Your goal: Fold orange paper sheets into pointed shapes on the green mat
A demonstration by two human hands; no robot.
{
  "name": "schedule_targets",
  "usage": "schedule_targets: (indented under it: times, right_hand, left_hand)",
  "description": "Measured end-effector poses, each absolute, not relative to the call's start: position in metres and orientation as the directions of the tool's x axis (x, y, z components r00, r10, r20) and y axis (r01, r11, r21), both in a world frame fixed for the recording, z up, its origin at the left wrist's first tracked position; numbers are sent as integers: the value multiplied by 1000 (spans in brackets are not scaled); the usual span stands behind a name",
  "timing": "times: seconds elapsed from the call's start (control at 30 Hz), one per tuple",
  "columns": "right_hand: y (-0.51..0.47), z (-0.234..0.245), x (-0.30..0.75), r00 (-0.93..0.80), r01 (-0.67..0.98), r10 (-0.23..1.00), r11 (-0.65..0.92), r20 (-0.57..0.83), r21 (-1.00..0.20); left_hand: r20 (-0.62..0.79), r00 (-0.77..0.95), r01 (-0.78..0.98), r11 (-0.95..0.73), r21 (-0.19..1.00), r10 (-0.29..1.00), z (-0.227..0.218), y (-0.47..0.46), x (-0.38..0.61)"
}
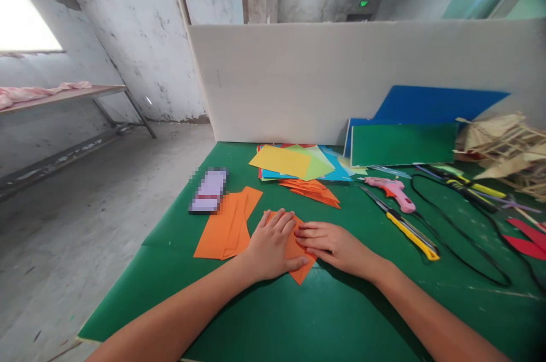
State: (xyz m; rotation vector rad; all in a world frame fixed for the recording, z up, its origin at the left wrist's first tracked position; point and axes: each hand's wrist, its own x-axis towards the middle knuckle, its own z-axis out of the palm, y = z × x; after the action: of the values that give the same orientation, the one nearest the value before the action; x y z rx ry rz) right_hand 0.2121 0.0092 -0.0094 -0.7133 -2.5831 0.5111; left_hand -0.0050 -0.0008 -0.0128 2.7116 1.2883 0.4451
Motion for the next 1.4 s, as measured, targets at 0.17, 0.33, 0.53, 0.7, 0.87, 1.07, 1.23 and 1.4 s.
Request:
schedule_targets:
  times: [0.17,0.33,0.53,0.7,0.87,1.07,1.23,1.4]
  right_hand:
    - [9,-11,213,-783,413,561,792,268,-450]
    - [8,-11,213,-779,409,563,791,278,-455]
    - [7,-3,208,-788,389,536,814,302,-431]
    - [5,2,206,-786,393,544,807,295,-442]
    - [6,-3,208,-780,393,543,812,310,-432]
    - [7,-5,209,-785,396,547,804,290,-445]
    - [7,-3,209,-785,382,542,804,298,-456]
    - [7,-4,209,-785,391,546,803,293,-449]
  left_hand:
    - [170,585,760,-609,228,793,-17,-2,-4]
    - [205,584,757,-619,211,785,-14,-2,-4]
    - [251,633,713,-678,179,732,-13,0,-3]
    - [225,627,736,-662,141,746,-19,-3,1]
    - [200,616,755,-644,126,762,-24,-6,2]
    - [175,611,760,-634,143,772,-16,-6,3]
    - [192,613,745,-641,184,767,-11,-5,3]
    - [171,609,741,-632,227,775,-11,-4,1]
